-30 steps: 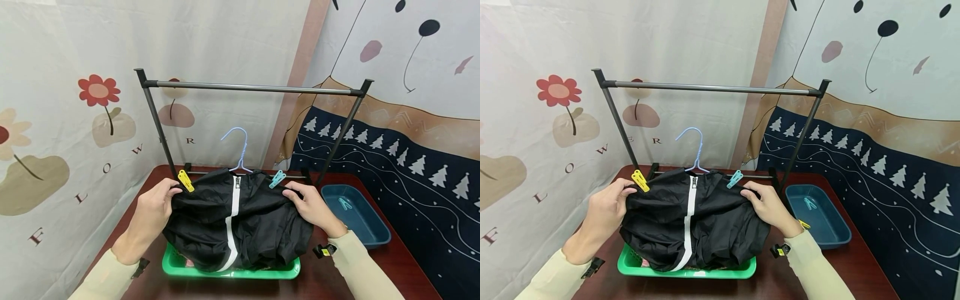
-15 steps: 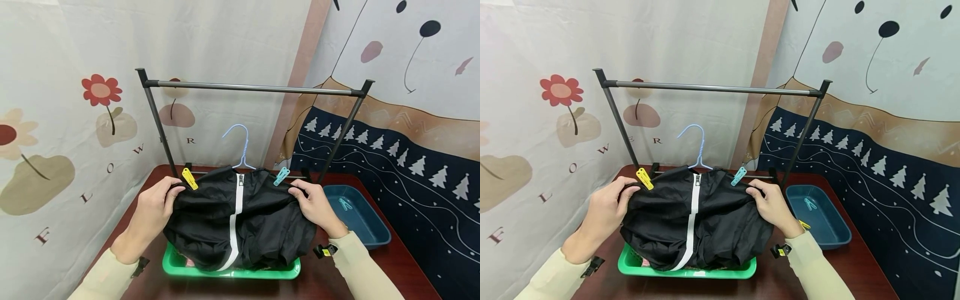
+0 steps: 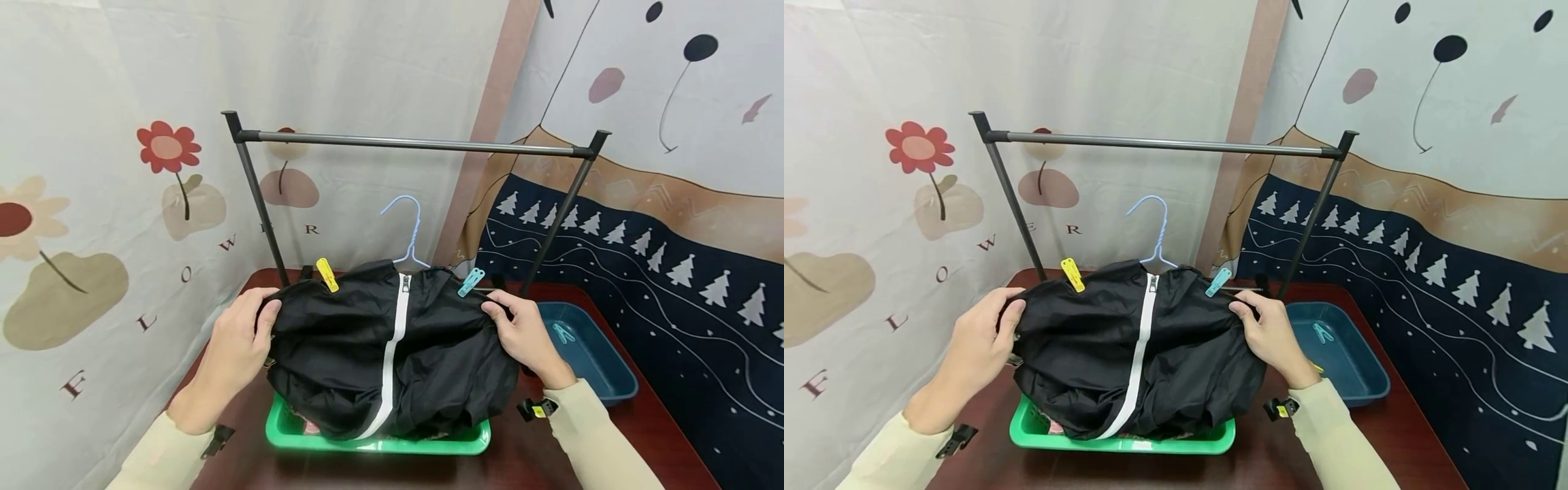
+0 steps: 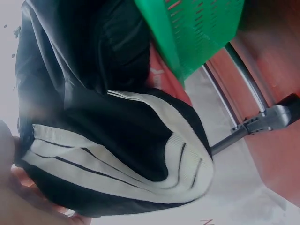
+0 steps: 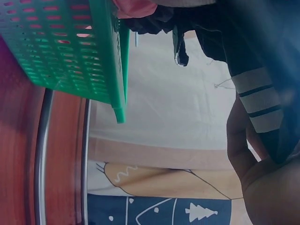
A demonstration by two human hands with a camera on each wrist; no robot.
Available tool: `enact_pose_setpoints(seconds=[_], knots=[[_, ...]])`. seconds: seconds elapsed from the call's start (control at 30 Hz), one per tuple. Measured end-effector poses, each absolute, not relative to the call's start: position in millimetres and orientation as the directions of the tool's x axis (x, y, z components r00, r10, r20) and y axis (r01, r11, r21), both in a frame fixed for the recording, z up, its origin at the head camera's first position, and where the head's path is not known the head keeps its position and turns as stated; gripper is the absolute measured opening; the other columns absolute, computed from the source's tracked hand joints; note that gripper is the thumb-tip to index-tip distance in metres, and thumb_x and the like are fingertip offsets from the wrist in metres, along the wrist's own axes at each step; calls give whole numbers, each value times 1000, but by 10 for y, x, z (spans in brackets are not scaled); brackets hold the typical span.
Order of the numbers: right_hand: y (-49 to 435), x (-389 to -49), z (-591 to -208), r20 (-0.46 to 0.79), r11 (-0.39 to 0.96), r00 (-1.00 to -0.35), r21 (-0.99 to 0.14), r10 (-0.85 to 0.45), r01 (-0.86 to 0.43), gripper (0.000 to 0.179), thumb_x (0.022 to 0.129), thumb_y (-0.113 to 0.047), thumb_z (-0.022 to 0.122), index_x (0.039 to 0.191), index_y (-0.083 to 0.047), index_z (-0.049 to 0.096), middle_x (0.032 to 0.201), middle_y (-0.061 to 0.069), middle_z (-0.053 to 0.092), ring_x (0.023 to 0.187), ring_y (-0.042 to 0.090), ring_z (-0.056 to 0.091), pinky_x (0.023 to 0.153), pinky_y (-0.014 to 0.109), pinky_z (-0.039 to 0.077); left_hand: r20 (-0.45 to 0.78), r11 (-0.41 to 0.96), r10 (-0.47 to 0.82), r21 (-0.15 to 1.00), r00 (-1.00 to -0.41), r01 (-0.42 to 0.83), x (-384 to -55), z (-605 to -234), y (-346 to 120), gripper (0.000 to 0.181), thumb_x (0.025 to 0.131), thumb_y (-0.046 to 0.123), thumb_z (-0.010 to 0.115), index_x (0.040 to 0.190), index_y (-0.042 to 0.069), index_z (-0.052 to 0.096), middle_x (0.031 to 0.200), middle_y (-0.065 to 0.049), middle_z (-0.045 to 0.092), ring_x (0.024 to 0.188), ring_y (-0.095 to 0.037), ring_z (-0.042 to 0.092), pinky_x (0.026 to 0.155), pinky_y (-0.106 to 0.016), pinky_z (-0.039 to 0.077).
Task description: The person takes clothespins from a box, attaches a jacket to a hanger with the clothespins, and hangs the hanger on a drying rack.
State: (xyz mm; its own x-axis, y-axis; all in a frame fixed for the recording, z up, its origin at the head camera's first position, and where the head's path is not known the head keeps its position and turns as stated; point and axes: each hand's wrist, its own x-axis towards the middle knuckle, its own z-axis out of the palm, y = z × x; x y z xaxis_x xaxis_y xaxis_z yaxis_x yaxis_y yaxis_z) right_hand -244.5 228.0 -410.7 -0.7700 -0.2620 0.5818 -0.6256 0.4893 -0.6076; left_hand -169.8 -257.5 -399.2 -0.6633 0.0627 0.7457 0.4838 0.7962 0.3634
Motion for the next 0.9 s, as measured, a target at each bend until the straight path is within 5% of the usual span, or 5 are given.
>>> enact_pose_setpoints(seconds=[0.23,0.57,0.9], knots=[[2314,-2425,-4101,605,535,-769,-588,-208,-607,14,114,-5,72,114,-10,84,111,11,87,89,3,68,82,15,51,720,787,33,408,-693,462,-1666,-4034,-2642,26,120,12,64,143,1,72,133,-17,78,118,-37,75,98,-39,51],[2389,-2423,-4075,643,553,-759,-598,-100,-580,9,113,-4,74,108,-7,81,80,7,70,69,5,57,67,21,43,411,772,-4,581,-912,258,-1603,-4040,-2619,67,123,47,58,169,-1,45,163,-27,55,151,-52,52,117,-75,45],[2508,-2454,-4068,682,581,-731,-591,-11,-559,11,114,-5,74,106,-4,81,77,8,68,70,3,58,69,19,44,256,774,13,609,-966,172,-1544,-4015,-2420,100,115,65,66,180,1,24,177,-28,42,160,-50,51,125,-76,46]])
